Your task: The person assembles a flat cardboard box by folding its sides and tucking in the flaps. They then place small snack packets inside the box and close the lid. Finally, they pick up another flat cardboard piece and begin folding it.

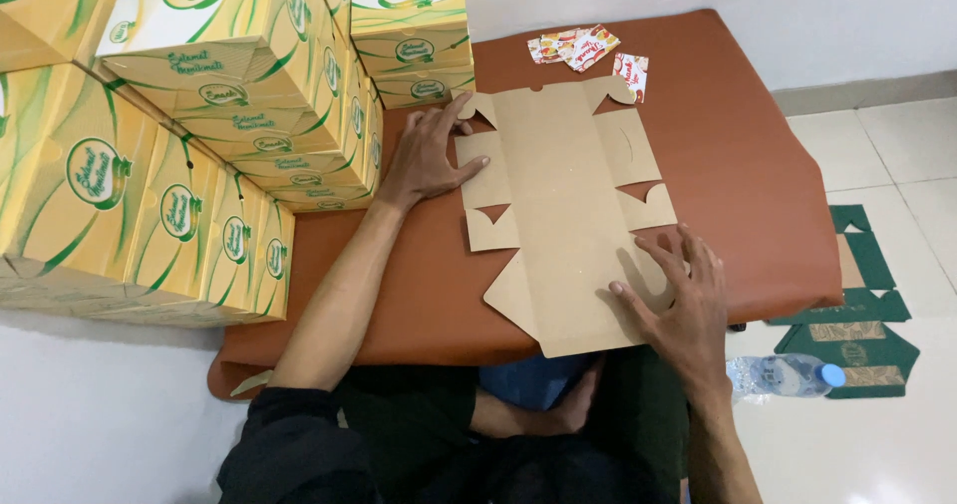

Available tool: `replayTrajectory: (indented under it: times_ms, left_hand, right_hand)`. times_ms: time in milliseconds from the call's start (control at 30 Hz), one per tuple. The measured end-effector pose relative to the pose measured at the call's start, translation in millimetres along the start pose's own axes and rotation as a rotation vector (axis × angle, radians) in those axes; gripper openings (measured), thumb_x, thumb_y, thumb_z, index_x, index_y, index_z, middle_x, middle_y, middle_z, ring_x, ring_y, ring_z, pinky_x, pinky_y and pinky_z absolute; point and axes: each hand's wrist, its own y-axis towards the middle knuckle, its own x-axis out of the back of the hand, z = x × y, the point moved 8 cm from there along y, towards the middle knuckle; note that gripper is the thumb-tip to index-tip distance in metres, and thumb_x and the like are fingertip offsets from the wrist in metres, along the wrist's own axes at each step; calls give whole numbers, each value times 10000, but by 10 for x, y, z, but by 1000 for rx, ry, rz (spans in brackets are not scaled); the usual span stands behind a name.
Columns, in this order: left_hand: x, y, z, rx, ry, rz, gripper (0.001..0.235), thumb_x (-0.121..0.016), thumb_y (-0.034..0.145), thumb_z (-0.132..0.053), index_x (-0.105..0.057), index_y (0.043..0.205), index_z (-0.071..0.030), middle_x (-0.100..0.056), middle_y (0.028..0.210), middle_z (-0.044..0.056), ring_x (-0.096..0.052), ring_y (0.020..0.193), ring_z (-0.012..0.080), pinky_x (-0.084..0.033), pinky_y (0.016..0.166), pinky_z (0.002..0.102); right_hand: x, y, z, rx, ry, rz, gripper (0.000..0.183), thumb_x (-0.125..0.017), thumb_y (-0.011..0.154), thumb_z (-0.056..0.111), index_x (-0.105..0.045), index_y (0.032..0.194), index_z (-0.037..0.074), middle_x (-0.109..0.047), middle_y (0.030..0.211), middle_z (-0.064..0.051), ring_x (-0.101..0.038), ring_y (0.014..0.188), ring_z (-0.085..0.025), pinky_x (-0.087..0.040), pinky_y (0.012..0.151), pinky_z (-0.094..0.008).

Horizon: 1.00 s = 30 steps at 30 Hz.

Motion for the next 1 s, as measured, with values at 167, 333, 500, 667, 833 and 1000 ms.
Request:
replayTrajectory:
  times_ms: [167, 333, 500, 667, 833, 1000]
  left_hand:
    - [-10, -6, 30, -3, -15, 23, 925, -828, 926, -426, -387, 1670, -99, -736, 1176, 93, -648, 1225, 319, -359, 1129, 556]
    - [-19, 2, 32, -17, -16, 11, 831, -820, 938, -445, -481, 1609, -91, -715, 1162, 84, -647, 1200, 313, -409, 1095, 546]
    - [43, 18, -83, -27, 16, 47, 564, -787, 968, -429, -678, 1427, -119, -661, 1119, 75, -629, 1190, 322, -409, 1092, 552]
    - [-2, 18, -5, -13, 55, 47, 422, -771, 967, -451, -766, 1266, -154, -623, 1131, 109, -620, 1206, 345, -417, 1093, 563]
    - [10, 29, -46, -26, 46, 91, 425, -757, 988, -464, -769, 1274, -150, -597, 1131, 136, -621, 1196, 376, -435, 1084, 577]
    - [-41, 14, 2, -17, 69, 78, 430, -758, 975, -491, -770, 1263, -171, -599, 1126, 127, -617, 1206, 352, -430, 1083, 542]
  right_hand:
    - [-221, -232, 294, 197, -8, 300, 690, -862, 769, 588, -729, 1402, 349, -556, 1589, -189, -414, 1542, -472, -164, 1213, -797]
    - [-128, -239, 248, 198, 145, 308, 588, -871, 824, 430, -754, 1377, 264, -572, 1599, -175, -418, 1544, -443, -194, 1268, -701]
    - [-18, -136, 185, 156, 42, 327, 612, -877, 823, 417, -750, 1390, 224, -580, 1564, -231, -431, 1536, -464, -226, 1285, -665]
    - [199, 119, 203, 99, 125, 326, 550, -870, 847, 309, -764, 1376, 204, -659, 1466, -219, -545, 1436, -479, -376, 1204, -664]
    - [392, 894, -85, 39, 2, 116, 243, -722, 1130, 229, -759, 1263, 30, -745, 1178, -232, -712, 1193, -448, -593, 984, -552]
    - [76, 1702, -437, 59, -103, 249, 343, -623, 1166, 131, -672, 1485, 15, -745, 1224, -268, -719, 1150, -460, -603, 919, -582]
